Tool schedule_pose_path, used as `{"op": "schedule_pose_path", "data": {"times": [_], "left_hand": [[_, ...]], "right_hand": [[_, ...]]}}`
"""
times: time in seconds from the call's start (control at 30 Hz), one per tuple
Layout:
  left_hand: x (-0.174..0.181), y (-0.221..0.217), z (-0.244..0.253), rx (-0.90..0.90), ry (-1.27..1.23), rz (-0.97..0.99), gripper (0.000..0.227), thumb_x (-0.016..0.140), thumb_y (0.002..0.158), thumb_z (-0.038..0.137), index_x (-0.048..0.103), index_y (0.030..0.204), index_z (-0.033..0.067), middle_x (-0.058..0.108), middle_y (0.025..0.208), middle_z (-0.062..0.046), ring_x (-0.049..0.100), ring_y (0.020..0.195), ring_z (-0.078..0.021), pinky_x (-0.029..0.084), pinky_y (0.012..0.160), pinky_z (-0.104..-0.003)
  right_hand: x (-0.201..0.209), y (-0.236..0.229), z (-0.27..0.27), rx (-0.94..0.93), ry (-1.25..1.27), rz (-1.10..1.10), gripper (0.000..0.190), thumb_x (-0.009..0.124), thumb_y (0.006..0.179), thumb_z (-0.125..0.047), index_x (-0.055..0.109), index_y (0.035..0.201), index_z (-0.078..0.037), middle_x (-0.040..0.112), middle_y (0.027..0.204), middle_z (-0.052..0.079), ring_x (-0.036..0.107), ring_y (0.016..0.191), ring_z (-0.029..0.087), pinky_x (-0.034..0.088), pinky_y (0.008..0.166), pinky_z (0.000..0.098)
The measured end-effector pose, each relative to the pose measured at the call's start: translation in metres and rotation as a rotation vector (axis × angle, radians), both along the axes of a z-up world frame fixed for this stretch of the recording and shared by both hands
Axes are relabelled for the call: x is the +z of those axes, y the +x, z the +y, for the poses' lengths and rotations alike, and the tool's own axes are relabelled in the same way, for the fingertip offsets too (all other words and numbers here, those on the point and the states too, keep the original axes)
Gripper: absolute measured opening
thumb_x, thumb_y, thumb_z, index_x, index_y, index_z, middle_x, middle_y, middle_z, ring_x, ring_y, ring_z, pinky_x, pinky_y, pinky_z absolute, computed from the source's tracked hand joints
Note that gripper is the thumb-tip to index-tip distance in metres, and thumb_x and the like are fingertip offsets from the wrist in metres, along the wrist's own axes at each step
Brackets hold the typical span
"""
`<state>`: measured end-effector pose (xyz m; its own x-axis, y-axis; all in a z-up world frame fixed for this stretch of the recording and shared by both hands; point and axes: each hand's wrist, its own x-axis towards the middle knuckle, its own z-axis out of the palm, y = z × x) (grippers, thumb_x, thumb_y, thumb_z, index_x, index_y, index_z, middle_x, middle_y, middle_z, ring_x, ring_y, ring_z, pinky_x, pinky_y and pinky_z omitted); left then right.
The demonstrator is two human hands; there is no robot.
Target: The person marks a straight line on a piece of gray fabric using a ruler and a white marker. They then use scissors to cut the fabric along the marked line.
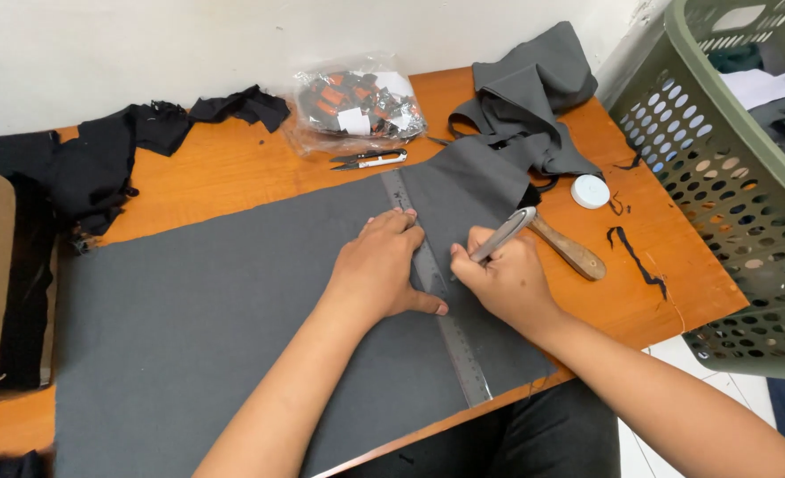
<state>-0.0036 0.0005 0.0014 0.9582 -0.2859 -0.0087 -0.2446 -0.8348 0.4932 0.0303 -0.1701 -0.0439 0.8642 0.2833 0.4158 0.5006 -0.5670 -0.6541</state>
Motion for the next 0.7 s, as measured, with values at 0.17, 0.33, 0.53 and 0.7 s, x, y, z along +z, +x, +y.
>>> {"op": "schedule_pose_path", "data": {"times": [0.17, 0.33, 0.53, 0.7], "left_hand": [[-0.003, 0.001, -0.001, 0.005, 0.001, -0.012, 0.077, 0.084, 0.043, 0.035, 0.056, 0.104, -0.0032, 0.049, 0.117, -0.021, 0.037, 0.121, -0.0331, 0.024, 0.101, -0.046], [-0.003, 0.001, -0.001, 0.013, 0.0, -0.012, 0.077, 0.084, 0.044, 0.036, 0.056, 0.105, -0.0025, 0.049, 0.118, -0.02, 0.036, 0.121, -0.0323, 0.024, 0.1, -0.045], [-0.006, 0.003, -0.002, 0.012, 0.022, -0.01, 0.078, 0.084, 0.045, 0.037, 0.055, 0.107, -0.0017, 0.048, 0.119, -0.02, 0.036, 0.121, -0.0312, 0.024, 0.1, -0.045], [-0.038, 0.014, -0.002, -0.022, 0.123, -0.007, 0.095, 0.08, 0.047, 0.058, 0.045, 0.116, 0.0036, 0.03, 0.136, -0.011, 0.025, 0.126, -0.0261, 0.021, 0.101, -0.043]], "right_hand": [[-0.007, -0.008, 0.0, 0.02, 0.032, 0.056, 0.038, 0.062, 0.073, -0.011, 0.038, 0.045, -0.007, 0.037, 0.029, 0.007, 0.039, 0.029, 0.016, 0.029, 0.032, 0.0224], [-0.008, -0.018, -0.008, 0.037, -0.021, 0.038, 0.041, 0.063, 0.075, -0.016, 0.037, 0.045, -0.008, 0.036, 0.029, 0.009, 0.039, 0.027, 0.018, 0.027, 0.03, 0.0229], [-0.008, -0.045, -0.025, -0.021, -0.048, 0.201, 0.037, 0.062, 0.072, -0.02, 0.041, 0.044, -0.009, 0.037, 0.029, 0.007, 0.037, 0.026, 0.016, 0.025, 0.029, 0.024], [0.001, -0.073, -0.035, -0.139, -0.104, 0.366, 0.037, 0.061, 0.07, -0.021, 0.034, 0.045, -0.012, 0.03, 0.039, -0.004, 0.031, 0.039, 0.008, 0.024, 0.039, 0.0254]]}}
